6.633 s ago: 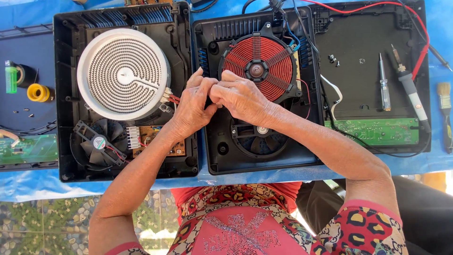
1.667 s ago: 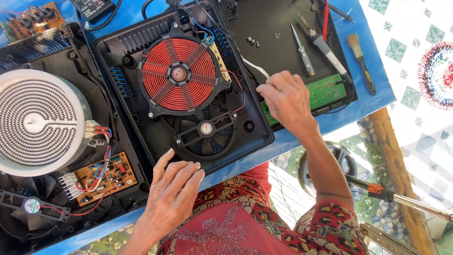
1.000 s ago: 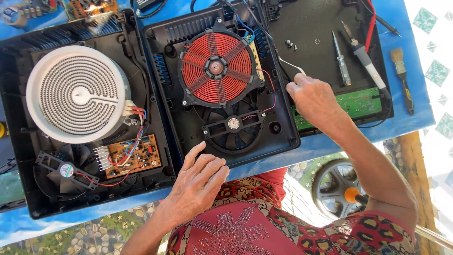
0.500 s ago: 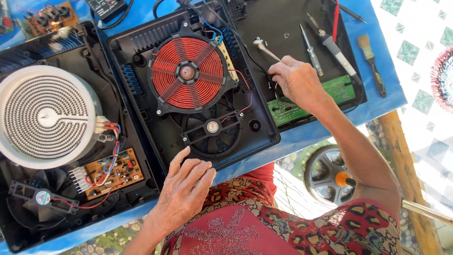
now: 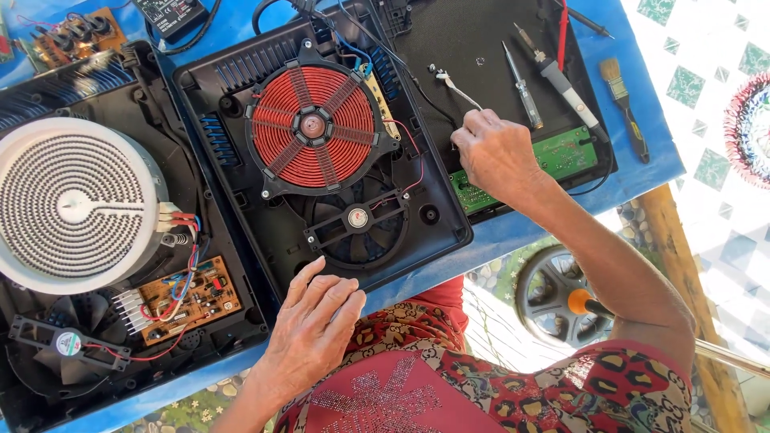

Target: The person works on the internal components of a disassembled electronic device, likely a fan or heater, placed on a blue tarp. They use a screwdriver to tighten screws on a red fan assembly and manipulate wires and small parts with their hands.

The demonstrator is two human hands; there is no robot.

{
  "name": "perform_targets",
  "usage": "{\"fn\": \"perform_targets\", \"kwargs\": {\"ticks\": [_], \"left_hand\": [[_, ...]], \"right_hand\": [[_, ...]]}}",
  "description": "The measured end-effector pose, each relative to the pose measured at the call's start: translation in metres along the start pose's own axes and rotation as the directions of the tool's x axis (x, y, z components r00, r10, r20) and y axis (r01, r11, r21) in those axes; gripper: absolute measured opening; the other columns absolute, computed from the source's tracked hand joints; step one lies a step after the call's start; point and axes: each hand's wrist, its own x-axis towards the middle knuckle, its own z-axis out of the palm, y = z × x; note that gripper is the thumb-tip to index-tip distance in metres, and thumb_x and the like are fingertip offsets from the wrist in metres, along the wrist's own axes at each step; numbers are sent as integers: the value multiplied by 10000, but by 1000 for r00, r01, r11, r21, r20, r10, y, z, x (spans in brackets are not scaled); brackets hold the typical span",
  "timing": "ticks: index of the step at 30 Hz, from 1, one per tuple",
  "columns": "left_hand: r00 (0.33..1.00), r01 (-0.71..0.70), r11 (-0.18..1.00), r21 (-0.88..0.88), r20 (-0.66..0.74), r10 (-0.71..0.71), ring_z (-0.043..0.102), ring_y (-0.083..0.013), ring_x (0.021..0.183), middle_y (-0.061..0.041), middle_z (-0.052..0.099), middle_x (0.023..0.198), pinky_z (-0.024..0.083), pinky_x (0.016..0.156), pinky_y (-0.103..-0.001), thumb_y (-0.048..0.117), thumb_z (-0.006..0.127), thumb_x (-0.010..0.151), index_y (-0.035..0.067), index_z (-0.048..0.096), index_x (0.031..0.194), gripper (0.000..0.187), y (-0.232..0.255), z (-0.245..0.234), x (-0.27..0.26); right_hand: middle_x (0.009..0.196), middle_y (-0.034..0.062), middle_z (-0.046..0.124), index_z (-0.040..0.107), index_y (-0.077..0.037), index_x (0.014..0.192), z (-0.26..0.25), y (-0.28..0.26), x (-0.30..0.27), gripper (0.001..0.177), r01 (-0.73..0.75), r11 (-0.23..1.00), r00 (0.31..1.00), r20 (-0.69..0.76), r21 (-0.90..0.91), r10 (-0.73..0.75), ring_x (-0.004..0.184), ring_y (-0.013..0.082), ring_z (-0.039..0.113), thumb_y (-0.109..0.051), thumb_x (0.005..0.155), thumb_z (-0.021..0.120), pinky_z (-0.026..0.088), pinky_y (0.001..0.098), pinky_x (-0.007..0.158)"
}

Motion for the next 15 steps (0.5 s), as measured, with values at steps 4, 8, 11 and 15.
{"fn": "perform_targets", "kwargs": {"ticks": [4,8,11,15], "left_hand": [[1000,19,1000,3,13,-19,618,-356,1075,-159,638,1176,456,1182,-611,111,691,985,32,635,1194,230,-2,6,-7],[1000,-1,1000,-12,27,2,610,-354,1056,-166,629,1171,459,1175,-611,101,674,996,31,623,1193,215,-3,6,-3],[999,-6,1000,-16,34,7,593,-355,1059,-164,611,1189,460,1184,-594,102,663,1010,35,599,1210,221,-2,5,-2],[999,-22,1000,8,39,22,605,-348,1028,-163,628,1157,454,1162,-608,93,681,997,37,606,1200,224,-3,6,0]], "right_hand": [[849,-15,572,701,-217,911,-3,3,6,111,76,997,991,-109,-15,-78,744,154,598,-116,917,745,435,265,506],[854,-26,622,714,-227,900,1,8,9,193,228,965,966,-93,-130,-240,745,132,612,-65,824,787,462,250,586],[847,-35,604,713,-228,898,-2,8,13,199,305,933,949,-22,-192,-315,743,126,594,-77,805,804,460,244,588],[866,-43,582,675,-221,903,-3,11,20,221,374,907,925,8,-193,-380,762,131,584,-62,813,799,479,248,595]]}}
